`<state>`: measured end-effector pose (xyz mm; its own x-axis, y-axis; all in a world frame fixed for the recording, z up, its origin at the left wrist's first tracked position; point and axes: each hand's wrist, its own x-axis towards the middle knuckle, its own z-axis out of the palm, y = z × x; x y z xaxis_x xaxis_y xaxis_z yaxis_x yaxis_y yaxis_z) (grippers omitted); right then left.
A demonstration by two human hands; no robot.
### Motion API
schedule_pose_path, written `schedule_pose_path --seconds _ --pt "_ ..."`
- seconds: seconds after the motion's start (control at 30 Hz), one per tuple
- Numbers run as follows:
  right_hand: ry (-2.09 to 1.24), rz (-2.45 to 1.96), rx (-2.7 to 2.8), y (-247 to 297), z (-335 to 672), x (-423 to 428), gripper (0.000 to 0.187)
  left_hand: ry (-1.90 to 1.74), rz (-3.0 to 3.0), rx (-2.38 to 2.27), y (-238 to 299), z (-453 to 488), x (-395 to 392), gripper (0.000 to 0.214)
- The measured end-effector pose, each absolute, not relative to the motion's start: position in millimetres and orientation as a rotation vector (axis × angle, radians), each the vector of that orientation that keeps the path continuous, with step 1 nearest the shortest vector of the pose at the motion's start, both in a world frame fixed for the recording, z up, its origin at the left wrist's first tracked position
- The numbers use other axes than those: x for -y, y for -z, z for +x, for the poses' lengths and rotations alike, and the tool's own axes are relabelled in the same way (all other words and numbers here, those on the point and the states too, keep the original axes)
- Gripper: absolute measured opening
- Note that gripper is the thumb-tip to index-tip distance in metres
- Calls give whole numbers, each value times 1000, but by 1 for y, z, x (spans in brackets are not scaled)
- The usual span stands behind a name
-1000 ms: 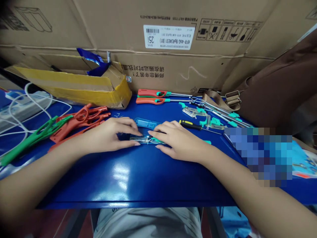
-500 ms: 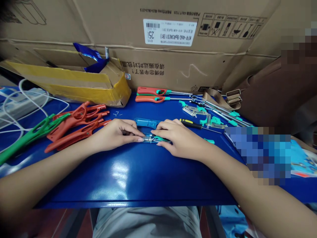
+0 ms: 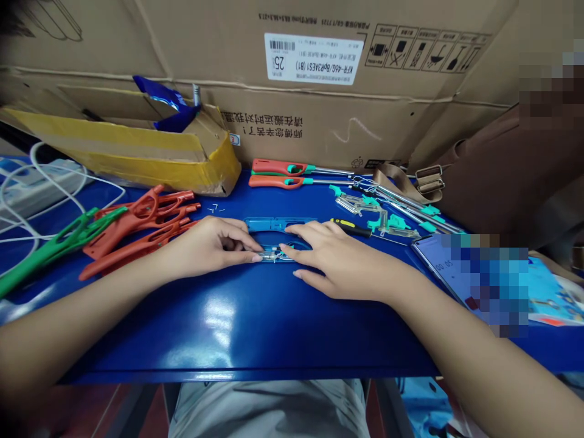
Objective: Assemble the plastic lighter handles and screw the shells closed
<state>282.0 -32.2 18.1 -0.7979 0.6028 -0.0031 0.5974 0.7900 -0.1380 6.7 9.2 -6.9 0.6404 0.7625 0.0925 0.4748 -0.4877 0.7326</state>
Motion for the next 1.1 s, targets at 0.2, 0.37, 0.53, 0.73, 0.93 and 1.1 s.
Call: schedule_pose_path --seconds 0.2,0.37,0.53,0.73,0.93,1.1 --pt "-349 -1119 2961 -16 283 33 64 -518 2236 -968 0 4 -8 14" --pt "-361 -1041 2814 -21 288 26 57 -530 2334 -941 -4 3 -7 13" --pt "-395 -1056 2920 -26 295 30 60 -523 2337 -944 -4 3 -7 14" --pt "-490 -1123 2914 -26 296 35 72 -518 2373 -918 -2 3 -8 14" --pt "-247 -980 2793 -13 279 27 35 -504 2468 -852 -3 0 -9 17" --pt "-210 -1001 2614 -7 276 20 34 -595 2645 -828 -9 3 -1 25"
